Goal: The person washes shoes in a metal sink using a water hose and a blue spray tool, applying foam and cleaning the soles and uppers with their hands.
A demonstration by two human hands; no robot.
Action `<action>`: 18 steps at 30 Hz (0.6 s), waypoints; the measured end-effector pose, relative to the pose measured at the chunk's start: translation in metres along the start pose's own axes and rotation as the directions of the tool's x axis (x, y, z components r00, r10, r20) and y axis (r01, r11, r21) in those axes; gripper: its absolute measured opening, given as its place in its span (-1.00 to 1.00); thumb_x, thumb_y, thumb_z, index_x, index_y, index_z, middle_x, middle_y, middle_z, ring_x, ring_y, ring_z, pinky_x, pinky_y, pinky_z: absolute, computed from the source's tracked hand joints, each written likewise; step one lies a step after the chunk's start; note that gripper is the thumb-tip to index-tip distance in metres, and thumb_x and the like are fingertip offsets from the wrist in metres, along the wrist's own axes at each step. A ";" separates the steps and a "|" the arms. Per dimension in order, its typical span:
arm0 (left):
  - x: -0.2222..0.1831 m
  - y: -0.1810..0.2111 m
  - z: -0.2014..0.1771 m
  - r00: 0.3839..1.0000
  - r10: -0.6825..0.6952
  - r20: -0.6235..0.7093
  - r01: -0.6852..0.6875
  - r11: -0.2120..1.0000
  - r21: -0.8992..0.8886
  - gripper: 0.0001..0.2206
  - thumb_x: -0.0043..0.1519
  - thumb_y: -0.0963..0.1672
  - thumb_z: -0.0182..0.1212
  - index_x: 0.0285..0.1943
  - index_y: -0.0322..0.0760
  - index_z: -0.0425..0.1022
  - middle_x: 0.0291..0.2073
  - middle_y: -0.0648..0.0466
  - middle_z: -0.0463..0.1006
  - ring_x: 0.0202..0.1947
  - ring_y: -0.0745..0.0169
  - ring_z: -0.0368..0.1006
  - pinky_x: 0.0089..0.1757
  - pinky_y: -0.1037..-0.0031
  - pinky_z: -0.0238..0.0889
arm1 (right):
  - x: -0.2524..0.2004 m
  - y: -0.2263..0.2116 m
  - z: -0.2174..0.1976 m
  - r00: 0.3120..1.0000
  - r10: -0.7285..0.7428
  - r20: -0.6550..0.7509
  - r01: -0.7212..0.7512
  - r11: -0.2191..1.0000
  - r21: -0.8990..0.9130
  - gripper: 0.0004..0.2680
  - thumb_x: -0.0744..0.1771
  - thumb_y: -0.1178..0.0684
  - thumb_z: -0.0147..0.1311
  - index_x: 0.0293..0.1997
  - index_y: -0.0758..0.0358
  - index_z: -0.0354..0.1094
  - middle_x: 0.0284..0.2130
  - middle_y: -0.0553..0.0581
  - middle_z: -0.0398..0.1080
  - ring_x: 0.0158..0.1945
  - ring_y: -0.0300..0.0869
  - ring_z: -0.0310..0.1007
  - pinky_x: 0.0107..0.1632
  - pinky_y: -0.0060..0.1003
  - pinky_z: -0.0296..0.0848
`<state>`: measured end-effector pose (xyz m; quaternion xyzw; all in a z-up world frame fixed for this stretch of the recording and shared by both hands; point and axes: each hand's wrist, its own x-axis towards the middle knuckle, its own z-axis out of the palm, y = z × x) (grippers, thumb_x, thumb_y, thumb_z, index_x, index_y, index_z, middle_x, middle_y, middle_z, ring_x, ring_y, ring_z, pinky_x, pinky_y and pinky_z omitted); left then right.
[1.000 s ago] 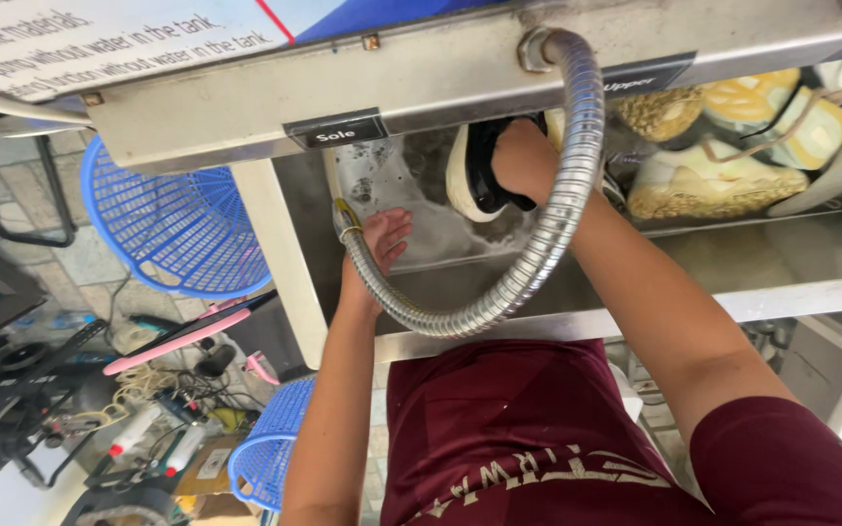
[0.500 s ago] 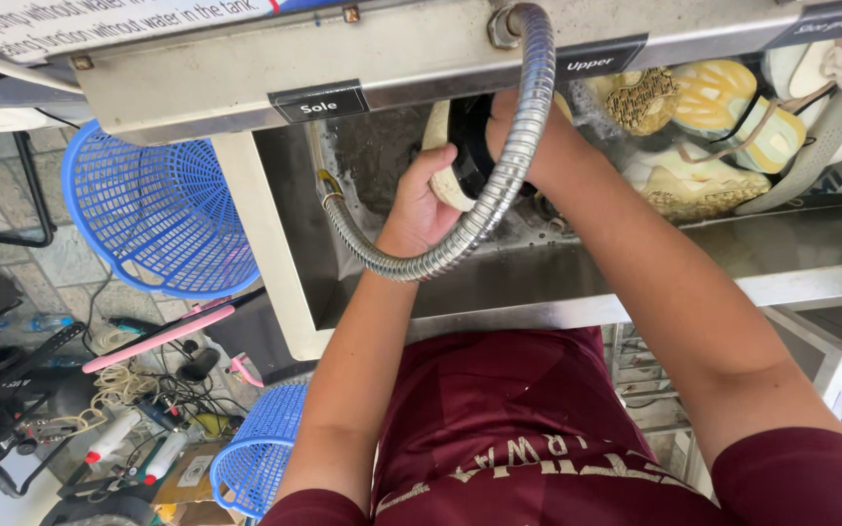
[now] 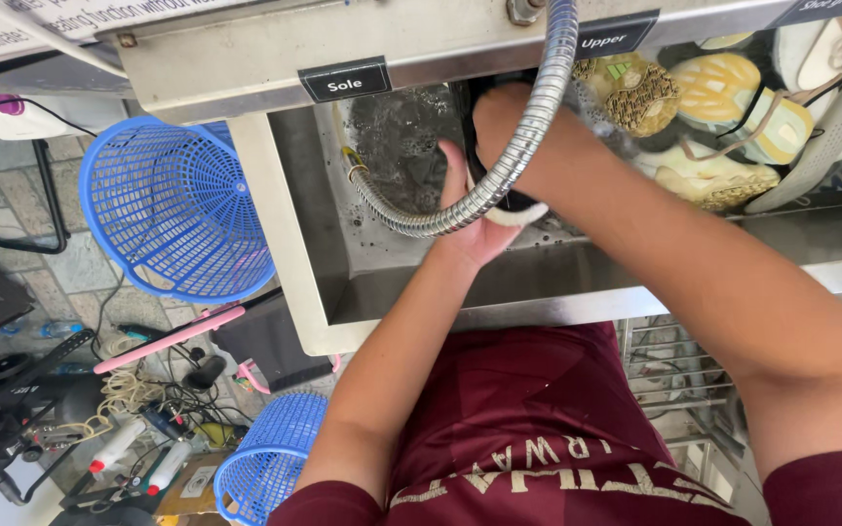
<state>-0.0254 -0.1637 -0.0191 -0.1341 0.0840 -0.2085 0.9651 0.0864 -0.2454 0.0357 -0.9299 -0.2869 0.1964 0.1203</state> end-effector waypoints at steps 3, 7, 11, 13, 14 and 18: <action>0.026 0.017 -0.010 0.984 -0.009 0.176 0.027 0.995 -0.098 -0.25 0.47 0.29 -0.18 0.52 -0.33 0.26 0.35 -0.15 0.40 0.39 -0.10 0.30 0.21 0.08 0.16 | 0.030 0.001 -0.012 0.998 -0.014 -0.058 0.009 0.997 -0.076 -0.79 0.27 0.08 0.03 -0.19 0.47 0.47 -0.21 0.49 0.48 -0.11 0.25 0.52 -0.04 0.06 0.47; 0.019 0.015 -0.016 0.987 0.035 -0.157 -0.027 0.998 0.055 -0.27 0.40 0.29 -0.10 0.50 -0.24 0.27 0.39 -0.07 0.36 0.42 -0.07 0.24 0.38 -0.01 0.03 | -0.003 -0.012 -0.023 1.000 0.024 -0.014 -0.024 0.999 -0.038 -0.78 0.27 0.07 0.02 -0.19 0.48 0.48 -0.22 0.49 0.48 -0.14 0.25 0.52 -0.08 0.06 0.47; -0.015 -0.010 -0.016 0.982 -0.034 -0.185 0.044 0.998 0.048 -0.26 0.37 0.28 -0.10 0.49 -0.26 0.24 0.39 -0.09 0.34 0.40 -0.10 0.25 0.34 -0.01 0.06 | -0.040 -0.029 -0.042 0.994 0.082 0.079 -0.092 0.987 0.129 -0.82 0.30 0.09 0.01 -0.25 0.47 0.44 -0.28 0.46 0.48 -0.20 0.24 0.50 -0.17 0.04 0.48; -0.029 -0.022 -0.011 0.953 0.017 -0.304 0.045 0.979 0.197 -0.34 0.39 0.22 -0.09 0.51 -0.21 0.21 0.41 -0.03 0.33 0.40 -0.02 0.26 0.35 0.04 0.08 | -0.050 -0.029 -0.056 0.992 0.040 0.121 -0.066 0.973 0.219 -0.86 0.32 0.16 -0.03 -0.28 0.45 0.43 -0.31 0.46 0.47 -0.22 0.25 0.50 -0.14 0.05 0.47; -0.033 -0.025 -0.007 0.932 0.050 -0.360 0.052 0.962 0.269 -0.37 0.40 0.19 -0.08 0.53 -0.18 0.20 0.41 0.00 0.33 0.40 0.01 0.27 0.36 0.06 0.09 | -0.059 -0.026 -0.065 0.999 -0.003 0.050 -0.012 0.956 0.294 -0.86 0.30 0.18 -0.02 -0.24 0.47 0.44 -0.33 0.46 0.47 -0.23 0.26 0.49 -0.13 0.05 0.46; -0.036 -0.030 0.022 0.944 0.024 -0.329 0.073 0.958 0.278 -0.41 0.43 0.17 -0.06 0.51 -0.21 0.20 0.32 -0.04 0.39 0.31 -0.01 0.34 0.27 0.01 0.19 | -0.118 -0.011 -0.091 0.994 0.031 -0.109 0.053 0.718 0.694 -0.83 0.37 0.13 0.00 -0.06 0.46 0.42 -0.20 0.37 0.46 -0.11 0.11 0.51 -0.02 -0.15 0.44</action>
